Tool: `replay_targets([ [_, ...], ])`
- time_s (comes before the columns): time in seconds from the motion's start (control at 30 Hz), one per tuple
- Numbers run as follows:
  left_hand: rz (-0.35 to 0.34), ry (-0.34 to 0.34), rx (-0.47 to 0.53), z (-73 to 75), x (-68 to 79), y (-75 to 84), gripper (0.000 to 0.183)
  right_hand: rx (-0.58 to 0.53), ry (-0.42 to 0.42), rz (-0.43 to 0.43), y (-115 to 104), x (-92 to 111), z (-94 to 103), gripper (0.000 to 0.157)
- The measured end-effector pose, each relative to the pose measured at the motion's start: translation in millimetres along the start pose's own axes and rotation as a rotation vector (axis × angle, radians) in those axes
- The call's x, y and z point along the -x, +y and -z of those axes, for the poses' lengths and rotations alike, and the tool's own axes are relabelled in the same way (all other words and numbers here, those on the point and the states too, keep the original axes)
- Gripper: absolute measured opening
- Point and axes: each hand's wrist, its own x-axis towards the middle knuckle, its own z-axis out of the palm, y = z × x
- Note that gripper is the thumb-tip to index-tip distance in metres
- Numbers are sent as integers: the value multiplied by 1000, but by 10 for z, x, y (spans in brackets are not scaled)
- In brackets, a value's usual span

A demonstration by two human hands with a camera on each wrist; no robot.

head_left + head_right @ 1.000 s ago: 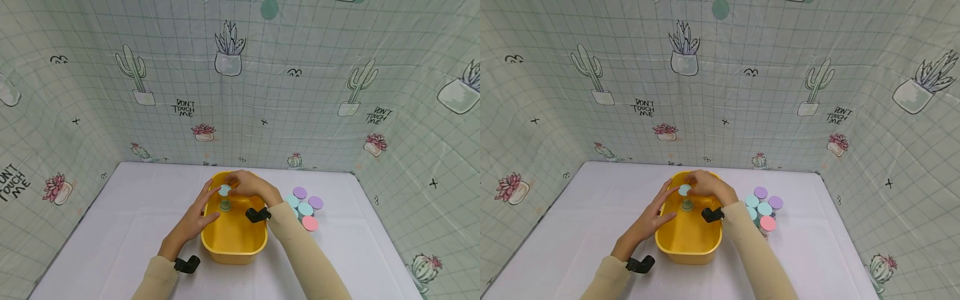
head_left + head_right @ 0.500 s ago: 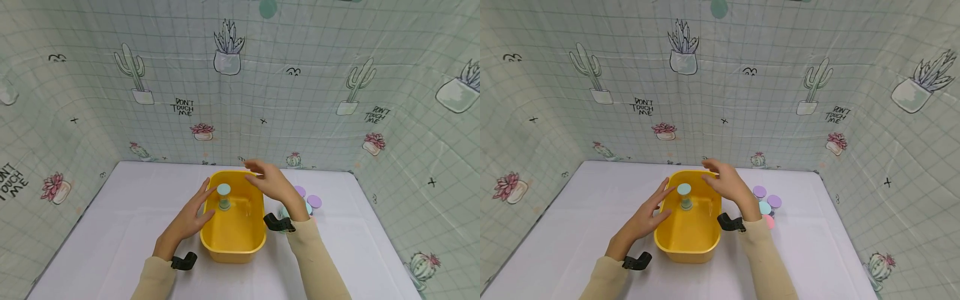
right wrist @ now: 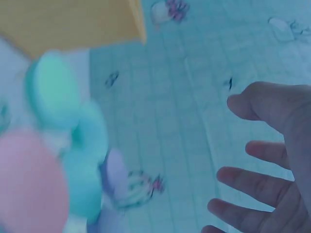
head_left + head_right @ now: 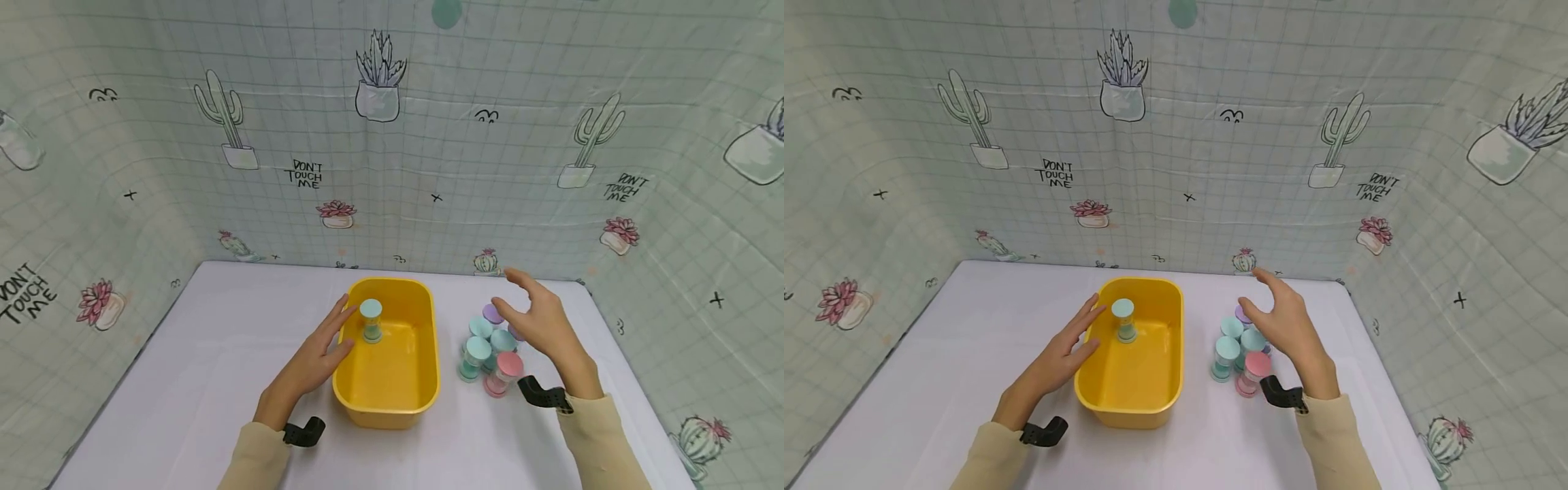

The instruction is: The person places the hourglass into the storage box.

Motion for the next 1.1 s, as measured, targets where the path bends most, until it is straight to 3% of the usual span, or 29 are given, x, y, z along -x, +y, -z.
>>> replay_targets([
  [0.23,-5,19,9,-19,7,-11,59,24,-134,-112,399,222,155,78],
  [0.47,-7,20,1,-26,1,-21,60,-72,-254,-97,666,306,126,74],
  [0.73,-4,26,10,-33,2,-27,61,-95,-343,-25,755,266,95,63],
  [1.1,-1,33,17,-40,1,-20,61,-56,-376,-9,788,171,82,56],
])
